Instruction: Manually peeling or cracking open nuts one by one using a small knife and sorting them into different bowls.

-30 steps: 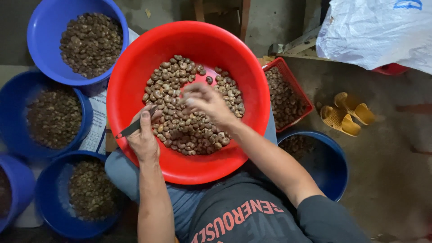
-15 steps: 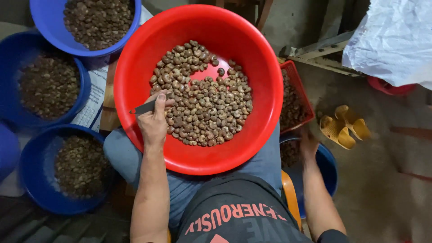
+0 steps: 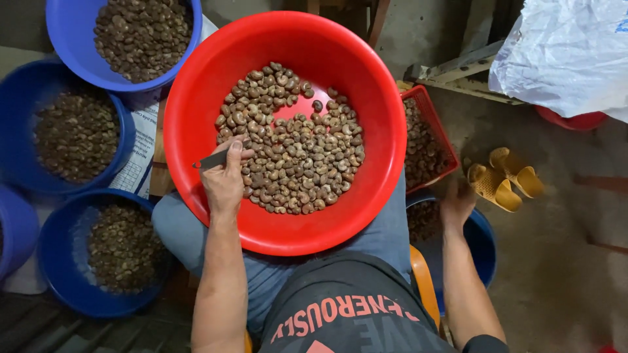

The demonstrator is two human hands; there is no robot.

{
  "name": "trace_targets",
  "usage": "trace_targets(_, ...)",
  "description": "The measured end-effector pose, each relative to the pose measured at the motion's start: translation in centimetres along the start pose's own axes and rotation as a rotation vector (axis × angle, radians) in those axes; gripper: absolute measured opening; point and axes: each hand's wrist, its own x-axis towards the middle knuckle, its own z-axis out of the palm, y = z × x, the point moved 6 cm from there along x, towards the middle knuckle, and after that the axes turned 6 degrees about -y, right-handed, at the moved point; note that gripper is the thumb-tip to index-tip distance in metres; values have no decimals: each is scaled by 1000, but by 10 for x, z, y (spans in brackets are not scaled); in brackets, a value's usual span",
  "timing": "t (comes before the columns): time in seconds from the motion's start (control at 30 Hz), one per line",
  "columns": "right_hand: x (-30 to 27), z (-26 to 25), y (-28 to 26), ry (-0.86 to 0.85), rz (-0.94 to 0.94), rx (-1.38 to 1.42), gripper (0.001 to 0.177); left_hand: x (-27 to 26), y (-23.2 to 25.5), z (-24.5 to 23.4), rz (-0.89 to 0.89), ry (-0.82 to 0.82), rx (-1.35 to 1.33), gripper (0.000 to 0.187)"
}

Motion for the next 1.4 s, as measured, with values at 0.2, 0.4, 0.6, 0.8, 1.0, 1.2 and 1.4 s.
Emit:
trace_targets(0.2,-37,14,-310,5,-651,305,17,-4,22,4,-11,-1,107,22)
trace_targets(0.4,-32,176,-377,-488,-1066,-81,36,-4,12,5,-4,-20,225,22)
trace_targets(0.6,10,335,-306,-319,-1097,-679,54,-6,17,7,-26,-35,391,20)
trace_targets(0.8,-18,310,-312,-334,-1136,-653,28,-5,5,9,-20,-74,295,21)
trace_targets(1.0,-18,320,-306,-558,-950,-388,42,-6,8,11,2,-35,319,20)
trace_targets(1.2,-105,237,-371,-1219,-210,797,34,5,9,-5,151,98,-22,22)
trace_targets(1.4,-142,251,-354,-1272,-6,1138,34,1,20,-1,215,25,14,23)
